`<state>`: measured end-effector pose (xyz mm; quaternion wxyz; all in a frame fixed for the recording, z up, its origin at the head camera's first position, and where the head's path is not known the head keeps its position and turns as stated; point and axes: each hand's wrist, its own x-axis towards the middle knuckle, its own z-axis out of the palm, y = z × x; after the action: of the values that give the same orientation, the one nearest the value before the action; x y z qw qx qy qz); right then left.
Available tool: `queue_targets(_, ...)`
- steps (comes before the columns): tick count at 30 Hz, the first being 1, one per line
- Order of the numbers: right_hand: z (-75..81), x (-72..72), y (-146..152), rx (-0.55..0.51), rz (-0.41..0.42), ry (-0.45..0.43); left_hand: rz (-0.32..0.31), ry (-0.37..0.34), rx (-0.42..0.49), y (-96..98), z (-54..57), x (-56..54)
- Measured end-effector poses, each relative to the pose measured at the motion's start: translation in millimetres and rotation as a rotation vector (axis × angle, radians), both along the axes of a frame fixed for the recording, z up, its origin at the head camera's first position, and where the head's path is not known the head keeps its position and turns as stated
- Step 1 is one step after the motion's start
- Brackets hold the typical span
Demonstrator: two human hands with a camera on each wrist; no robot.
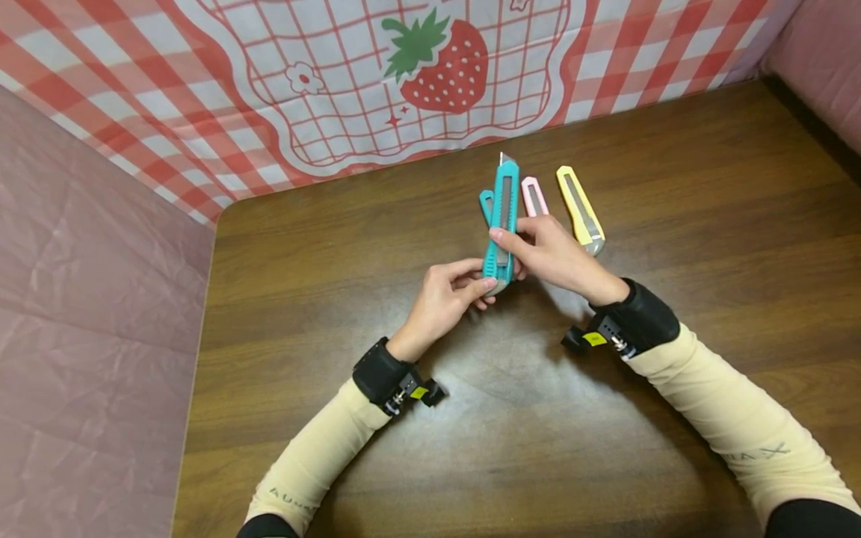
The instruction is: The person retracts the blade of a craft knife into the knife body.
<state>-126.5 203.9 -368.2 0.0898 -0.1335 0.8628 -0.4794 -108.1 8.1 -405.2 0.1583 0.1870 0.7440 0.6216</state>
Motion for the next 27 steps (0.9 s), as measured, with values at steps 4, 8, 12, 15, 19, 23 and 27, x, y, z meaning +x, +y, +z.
queue_targets(4, -0.5, 0.6, -1.6, -0.033, 0.008, -0.001, 0.015, -0.009, 0.019, -0.5, -0.4, 0.3)
queue_targets(8, -2.5, 0.3, -1.2, -0.051, 0.014, -0.003, 0.018, -0.019, 0.024, -0.4, 0.3, 0.1)
queue_targets(12, -2.0, -0.4, -1.5, -0.050, 0.012, -0.002, 0.012, -0.019, 0.022, -0.5, 0.6, -0.5)
queue_targets(15, -0.7, -0.8, -1.8, -0.043, 0.014, -0.010, 0.009, -0.020, 0.020, -1.0, 0.4, -0.8)
queue_targets(19, -0.6, -1.6, -1.4, -0.034, 0.022, -0.034, 0.009, -0.025, 0.021, -1.1, 0.0, -1.3)
queue_targets(23, -1.5, -2.2, -1.1, -0.027, 0.031, -0.047, 0.013, -0.031, 0.018, -1.0, -0.3, -1.5)
queue_targets(27, -2.8, -2.7, -0.6, -0.028, 0.034, -0.047, 0.020, -0.038, 0.020, -0.6, -0.8, -1.7)
